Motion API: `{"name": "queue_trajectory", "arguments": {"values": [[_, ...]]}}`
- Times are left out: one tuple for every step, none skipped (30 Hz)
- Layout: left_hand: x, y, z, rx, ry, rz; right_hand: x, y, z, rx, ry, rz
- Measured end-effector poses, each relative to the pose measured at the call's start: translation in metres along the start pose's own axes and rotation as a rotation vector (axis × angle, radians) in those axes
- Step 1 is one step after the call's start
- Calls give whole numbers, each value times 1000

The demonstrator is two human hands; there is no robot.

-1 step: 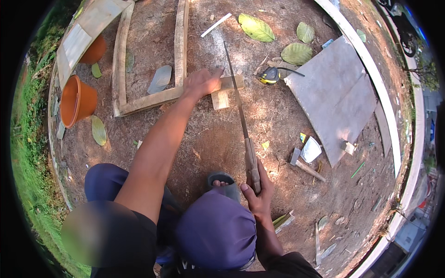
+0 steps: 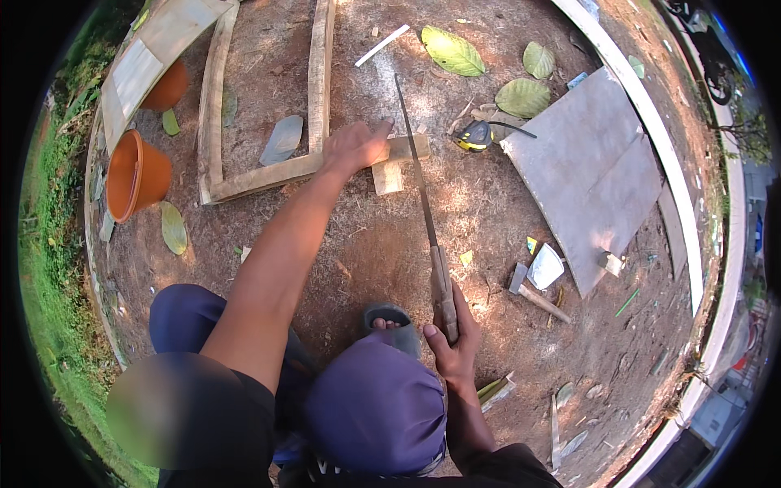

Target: The person uses a hand saw to cut a small piece of wood placed on a wooden frame. After cutting, the person measures the frame and the cut piece with a tape measure.

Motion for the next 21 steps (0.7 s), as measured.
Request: {"name": "queue_trajectory", "arguments": {"values": [[7,3,-1,12,-95,-52,1,-4,1,-55,-10,-109],[6,-4,2,26,-179,-115,2,0,3,-75,-52,-93],[10,-5,-3,34,-138,-108,5,3,4,-94,-92,-76],[13,-4,-8,43,-97,-101,6,5,6,-112,-130,-60],[13,-7,-7,53,-63,-97,7,5,7,-136,-137,-68],[11,-11,-6,75,-44,-97,6,5,7,-160,-144,-76],[9,-14,-6,98,-25,-97,6,3,7,-183,-151,-85],[8,-12,-6,121,-8,-90,6,-3,6,-160,-152,-91],[12,-10,-3,132,-45,-108,7,-10,5,-136,-153,-97],[17,-9,0,142,-83,-126,8,-15,4,-113,-154,-104],[15,-12,2,148,-111,-145,8,-16,4,-116,-146,-115],[14,-9,-1,145,-76,-107,8,-15,4,-120,-138,-125],[15,-7,-3,141,-42,-69,7,-14,3,-124,-130,-134],[14,-8,-3,136,-12,-35,8,-12,4,-131,-129,-136],[14,-9,-3,126,-39,-30,9,-11,5,-138,-128,-137],[13,-9,-3,117,-66,-25,9,-8,5,-145,-126,-138],[9,-12,-1,111,-92,-21,10,-6,5,-141,-126,-145],[8,-13,-2,100,-67,1,10,-3,5,-137,-126,-153],[8,-13,-3,90,-41,23,10,-2,4,-132,-126,-160],[6,-14,-3,79,-15,44,10,-2,4,-136,-141,-149],[4,-16,1,101,-47,32,8,-4,2,-139,-156,-137]]}}
Point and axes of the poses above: each hand's wrist, its own x-axis towards the middle knuckle, its own z-axis out of the back of the hand, y = z × x, the point moved 9 cm from there along x, towards the middle knuckle, and after that the axes turned 11 degrees about y, right-handed, at the moved point
